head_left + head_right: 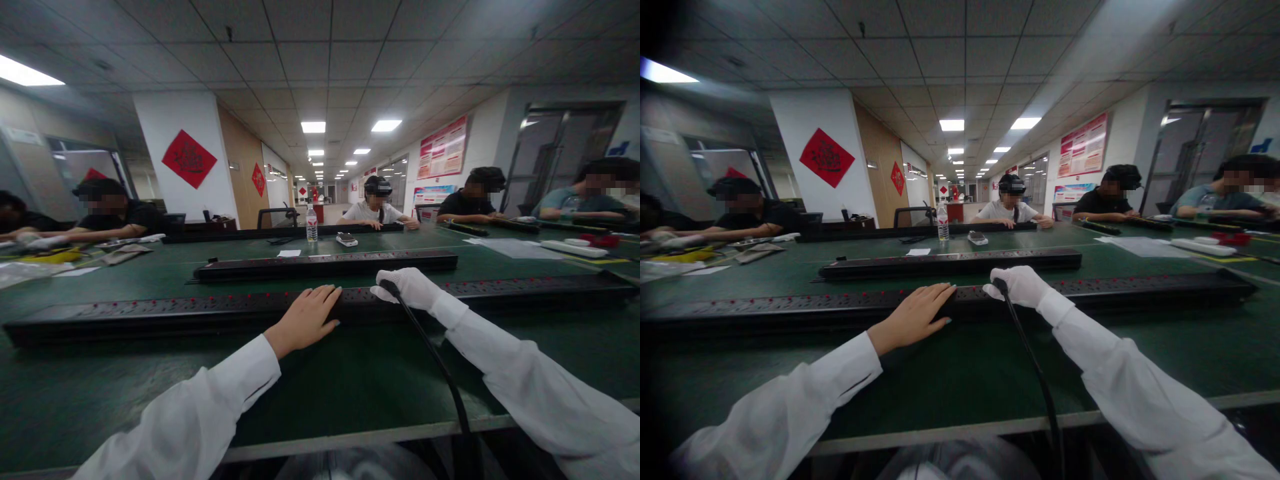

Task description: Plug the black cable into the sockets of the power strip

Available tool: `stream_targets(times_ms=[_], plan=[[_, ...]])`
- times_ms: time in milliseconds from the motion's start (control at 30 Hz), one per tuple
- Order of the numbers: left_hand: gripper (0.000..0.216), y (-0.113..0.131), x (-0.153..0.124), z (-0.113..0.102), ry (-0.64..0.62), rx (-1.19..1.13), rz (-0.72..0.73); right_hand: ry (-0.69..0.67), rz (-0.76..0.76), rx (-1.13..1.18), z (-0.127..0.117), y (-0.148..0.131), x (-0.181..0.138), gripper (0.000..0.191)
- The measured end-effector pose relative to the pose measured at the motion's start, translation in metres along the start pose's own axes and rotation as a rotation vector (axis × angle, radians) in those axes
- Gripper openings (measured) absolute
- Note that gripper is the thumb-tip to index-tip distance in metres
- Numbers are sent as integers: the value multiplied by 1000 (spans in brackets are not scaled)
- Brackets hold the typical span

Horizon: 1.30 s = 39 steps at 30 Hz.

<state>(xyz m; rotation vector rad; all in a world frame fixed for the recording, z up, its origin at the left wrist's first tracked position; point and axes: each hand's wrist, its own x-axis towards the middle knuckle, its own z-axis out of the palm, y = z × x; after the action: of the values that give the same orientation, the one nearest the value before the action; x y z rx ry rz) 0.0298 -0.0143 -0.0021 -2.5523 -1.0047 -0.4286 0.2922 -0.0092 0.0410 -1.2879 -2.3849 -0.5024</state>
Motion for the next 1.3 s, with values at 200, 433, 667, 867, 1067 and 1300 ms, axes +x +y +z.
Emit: stream_targets(times_ms=[200, 433, 667, 867, 1067, 1300], plan=[[60, 0, 0, 1, -9, 8, 0, 10, -6, -9, 3, 2, 1, 36], [60, 0, -1, 0, -13, 9, 5, 22, -13, -4, 6, 5, 0, 36], [60, 0, -1, 0, -1, 2, 12, 17, -10, 4, 5, 5, 0, 35], [59, 0, -1, -1, 4, -8, 10, 19, -5, 2, 6, 5, 0, 36], [59, 1, 0, -1, -14, 10, 5, 30, -14, 6, 7, 6, 0, 36], [58, 2, -1, -4, -20, 7, 3, 20, -3, 13, 7, 6, 0, 36]])
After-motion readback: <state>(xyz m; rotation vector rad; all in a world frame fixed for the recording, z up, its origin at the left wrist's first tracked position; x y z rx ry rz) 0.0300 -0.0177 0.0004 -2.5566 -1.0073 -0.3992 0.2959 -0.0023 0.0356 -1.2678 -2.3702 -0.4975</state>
